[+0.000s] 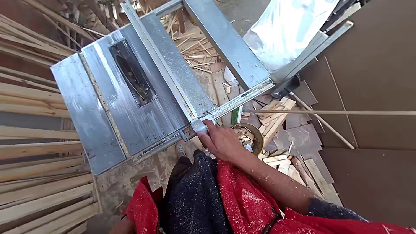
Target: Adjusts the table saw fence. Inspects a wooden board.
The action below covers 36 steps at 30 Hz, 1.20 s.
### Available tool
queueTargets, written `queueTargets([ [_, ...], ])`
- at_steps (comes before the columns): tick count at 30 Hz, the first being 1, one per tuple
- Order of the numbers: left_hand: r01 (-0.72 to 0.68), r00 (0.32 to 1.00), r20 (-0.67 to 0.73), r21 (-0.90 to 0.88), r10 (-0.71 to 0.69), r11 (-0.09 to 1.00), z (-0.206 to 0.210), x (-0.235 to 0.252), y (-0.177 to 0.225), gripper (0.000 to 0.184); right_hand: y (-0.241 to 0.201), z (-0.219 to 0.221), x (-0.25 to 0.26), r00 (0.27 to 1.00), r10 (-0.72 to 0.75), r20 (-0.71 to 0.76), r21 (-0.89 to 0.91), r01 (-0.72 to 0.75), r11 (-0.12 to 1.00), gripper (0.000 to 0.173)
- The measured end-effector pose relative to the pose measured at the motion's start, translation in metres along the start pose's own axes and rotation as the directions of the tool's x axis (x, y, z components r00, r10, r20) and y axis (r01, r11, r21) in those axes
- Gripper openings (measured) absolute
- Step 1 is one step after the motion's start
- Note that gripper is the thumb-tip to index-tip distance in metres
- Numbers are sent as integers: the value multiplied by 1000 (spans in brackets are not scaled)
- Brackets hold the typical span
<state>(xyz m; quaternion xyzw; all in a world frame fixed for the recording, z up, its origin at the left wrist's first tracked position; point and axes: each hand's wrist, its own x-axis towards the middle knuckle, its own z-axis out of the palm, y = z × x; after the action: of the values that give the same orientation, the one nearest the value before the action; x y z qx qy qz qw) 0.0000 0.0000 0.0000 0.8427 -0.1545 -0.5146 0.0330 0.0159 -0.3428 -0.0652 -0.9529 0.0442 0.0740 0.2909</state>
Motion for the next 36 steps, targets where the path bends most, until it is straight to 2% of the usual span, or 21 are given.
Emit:
queueTargets([
  [1,98,992,82,-26,-95,995,-11,-16,3,37,6,-6,6,999,5,-34,87,-2,996,69],
  [2,159,984,91,-85,-151,984,-15,-30,-1,33,14,-9,15,996,9,-93,197,10,980,67],
  [4,51,980,-184,-160,-80,986,19,-49,-51,25,31,-12,37,992,66,-103,479,-8,878,51],
  [6,-31,957,-287,-238,-39,971,26,-71,-84,38,43,-8,57,995,88,40,723,-90,685,40],
  [7,-53,941,-336,-265,-41,963,25,-80,-92,44,46,-4,64,990,68,121,777,-137,614,40],
  [9,-88,898,-435,-315,-61,945,23,-92,-98,49,47,5,69,976,25,216,791,-190,582,42],
  [11,-161,874,-485,-357,-35,920,26,-94,-97,49,46,5,71,969,10,245,765,-200,612,42],
  [15,-314,869,-487,-414,84,854,33,-75,-83,49,42,-9,74,952,36,304,694,-248,676,42],
  [18,-381,855,-501,-434,133,816,43,-58,-85,49,51,-10,76,963,30,268,724,-221,653,42],
  [20,-410,841,-521,-437,146,801,44,-51,-84,49,58,-5,81,973,51,225,758,-207,618,40],
  [23,-445,824,-542,-433,168,784,42,-43,-77,46,50,-7,84,953,37,301,726,-254,639,36],
  [27,-491,799,-563,-412,209,767,41,-30,-77,46,44,-12,93,951,71,302,722,-277,634,34],
  [29,-520,786,-570,-404,238,753,42,-23,-78,46,39,-13,95,936,59,347,706,-302,641,33],
  [33,-542,772,-579,-383,264,748,36,-9,-76,43,39,-13,99,950,73,304,704,-275,655,33],
  [35,-561,770,-577,-411,271,718,36,-1,-76,42,38,-11,99,941,66,332,674,-285,681,34],
  [36,-577,771,-574,-451,274,681,35,3,-74,43,38,-11,98,950,77,302,664,-268,698,34],
])
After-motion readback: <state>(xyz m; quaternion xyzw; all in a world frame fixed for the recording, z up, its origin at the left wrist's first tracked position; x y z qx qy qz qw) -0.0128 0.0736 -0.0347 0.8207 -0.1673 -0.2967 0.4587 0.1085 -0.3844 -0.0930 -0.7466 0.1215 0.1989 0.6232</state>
